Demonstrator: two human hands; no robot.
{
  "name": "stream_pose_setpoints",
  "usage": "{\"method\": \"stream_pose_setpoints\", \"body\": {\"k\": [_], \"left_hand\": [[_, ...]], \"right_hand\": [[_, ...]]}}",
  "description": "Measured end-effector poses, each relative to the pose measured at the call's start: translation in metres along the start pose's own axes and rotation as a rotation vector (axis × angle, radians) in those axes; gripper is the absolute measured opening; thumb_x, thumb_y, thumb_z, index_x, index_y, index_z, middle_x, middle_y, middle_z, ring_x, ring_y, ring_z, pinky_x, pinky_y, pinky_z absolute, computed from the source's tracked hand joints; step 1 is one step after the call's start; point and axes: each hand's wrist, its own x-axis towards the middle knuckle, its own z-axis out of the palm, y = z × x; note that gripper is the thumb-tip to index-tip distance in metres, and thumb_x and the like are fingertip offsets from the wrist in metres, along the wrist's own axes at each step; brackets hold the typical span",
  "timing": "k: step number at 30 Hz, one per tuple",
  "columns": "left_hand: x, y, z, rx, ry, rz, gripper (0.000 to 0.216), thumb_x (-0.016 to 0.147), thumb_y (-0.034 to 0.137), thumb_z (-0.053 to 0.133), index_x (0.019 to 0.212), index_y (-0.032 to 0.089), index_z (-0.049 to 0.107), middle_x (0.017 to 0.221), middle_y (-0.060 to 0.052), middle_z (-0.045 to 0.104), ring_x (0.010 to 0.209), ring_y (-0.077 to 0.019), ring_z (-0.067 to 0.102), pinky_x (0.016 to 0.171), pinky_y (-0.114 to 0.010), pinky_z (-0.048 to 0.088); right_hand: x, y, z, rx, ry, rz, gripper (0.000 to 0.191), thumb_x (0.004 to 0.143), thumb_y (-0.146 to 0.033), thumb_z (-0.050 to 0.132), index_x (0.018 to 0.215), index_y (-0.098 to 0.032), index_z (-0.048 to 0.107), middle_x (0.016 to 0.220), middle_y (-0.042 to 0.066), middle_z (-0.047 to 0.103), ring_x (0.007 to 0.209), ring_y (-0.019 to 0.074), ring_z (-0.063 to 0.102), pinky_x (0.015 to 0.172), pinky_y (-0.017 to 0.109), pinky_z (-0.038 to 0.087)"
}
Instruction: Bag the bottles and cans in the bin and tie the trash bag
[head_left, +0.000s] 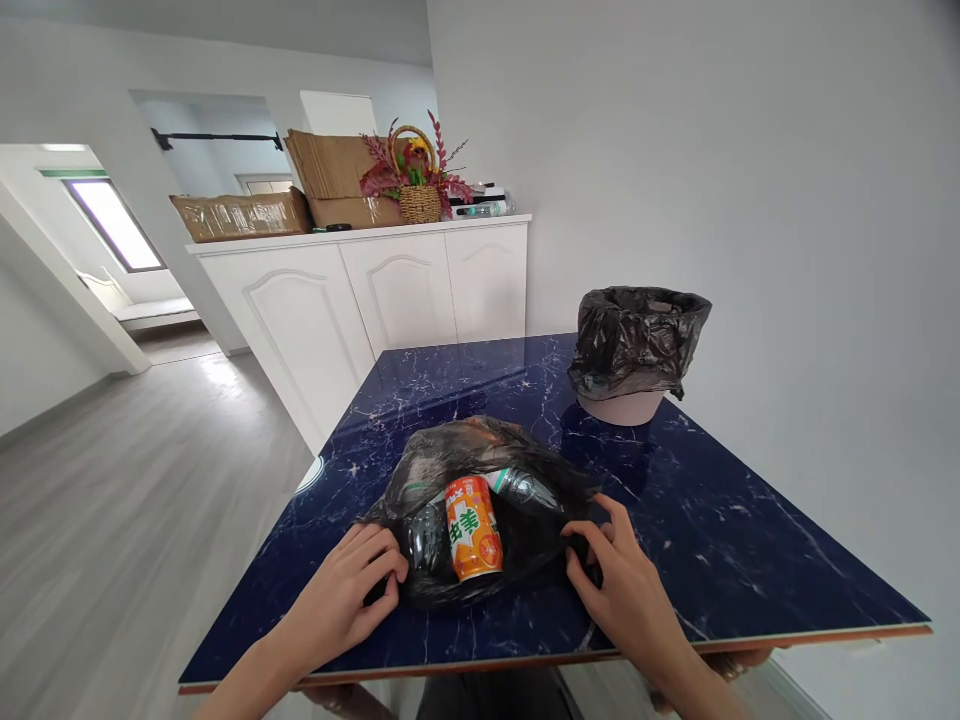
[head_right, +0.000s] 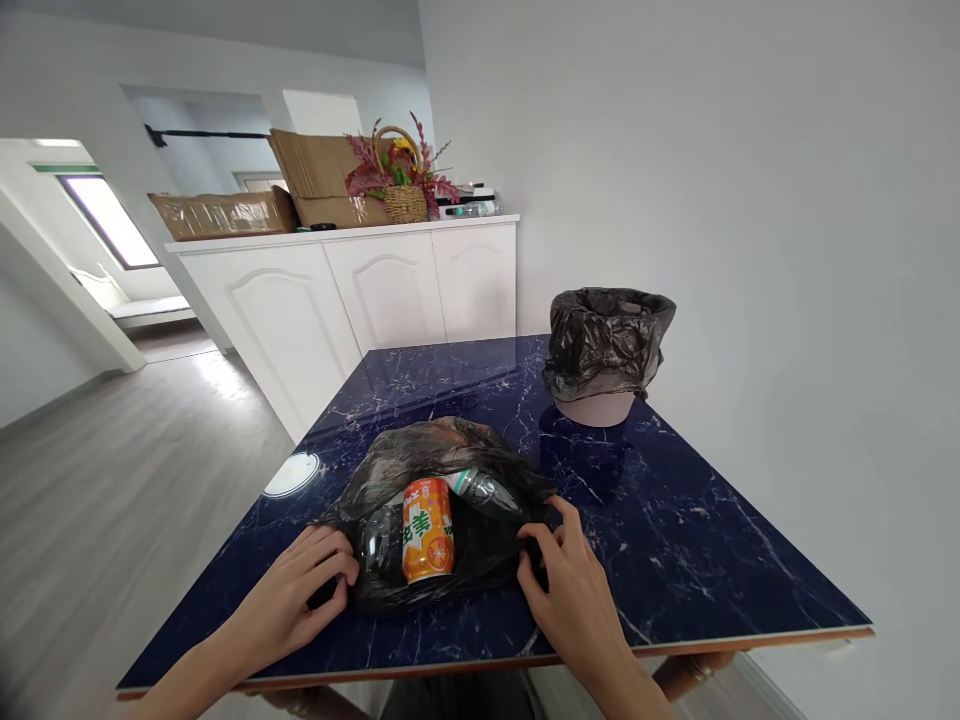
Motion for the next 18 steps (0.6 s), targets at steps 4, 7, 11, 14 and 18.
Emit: {"method": "stream_pose_setpoints", "body": {"k": [4, 7, 11, 14, 18], "left_hand": [[-0.005, 0.004, -0.003, -0.017, -0.049, -0.03, 0.021, 0.095, 0.006, 0.048, 0.095, 0.024, 0.06, 0.097, -0.004, 0.065, 0.087, -0.0217, 0.059, 0.083, -0.035, 0.045], [-0.01, 0.004, -0.004, -0.038, -0.075, -0.063, 0.022, 0.095, 0.007, 0.047, 0.097, 0.024, 0.061, 0.1, -0.005, 0.064, 0.09, -0.0221, 0.06, 0.084, -0.035, 0.047], [-0.014, 0.006, -0.006, -0.085, -0.085, -0.081, 0.02, 0.094, 0.008, 0.049, 0.098, 0.023, 0.062, 0.104, -0.006, 0.063, 0.094, -0.0228, 0.06, 0.086, -0.036, 0.049], [-0.01, 0.014, -0.011, -0.105, -0.09, -0.065, 0.016, 0.097, 0.012, 0.051, 0.091, 0.022, 0.062, 0.104, -0.007, 0.063, 0.094, -0.0228, 0.06, 0.087, -0.037, 0.049], [-0.001, 0.028, -0.019, -0.099, -0.13, -0.043, 0.02, 0.103, 0.016, 0.05, 0.087, 0.022, 0.061, 0.091, -0.004, 0.064, 0.084, -0.0206, 0.059, 0.082, -0.035, 0.048]], "right_hand": [[-0.001, 0.005, 0.005, -0.032, -0.028, 0.072, 0.023, 0.105, -0.039, 0.051, 0.11, -0.029, 0.07, 0.149, 0.015, 0.044, 0.088, 0.0234, 0.069, 0.069, 0.043, 0.064], [-0.002, 0.008, 0.007, -0.031, -0.034, 0.08, 0.027, 0.105, -0.044, 0.052, 0.114, -0.031, 0.073, 0.15, 0.014, 0.045, 0.093, 0.0259, 0.069, 0.076, 0.048, 0.064], [-0.001, 0.008, 0.006, -0.01, -0.037, 0.053, 0.026, 0.104, -0.045, 0.054, 0.116, -0.033, 0.074, 0.148, 0.012, 0.045, 0.098, 0.027, 0.068, 0.086, 0.052, 0.062], [-0.002, 0.006, 0.003, 0.017, -0.051, 0.041, 0.022, 0.102, -0.041, 0.057, 0.114, -0.035, 0.075, 0.147, 0.011, 0.043, 0.102, 0.0276, 0.068, 0.088, 0.051, 0.061], [-0.004, 0.003, 0.0, 0.045, -0.064, 0.025, 0.021, 0.097, -0.036, 0.064, 0.113, -0.035, 0.078, 0.14, 0.011, 0.042, 0.109, 0.0298, 0.064, 0.088, 0.048, 0.062]]}}
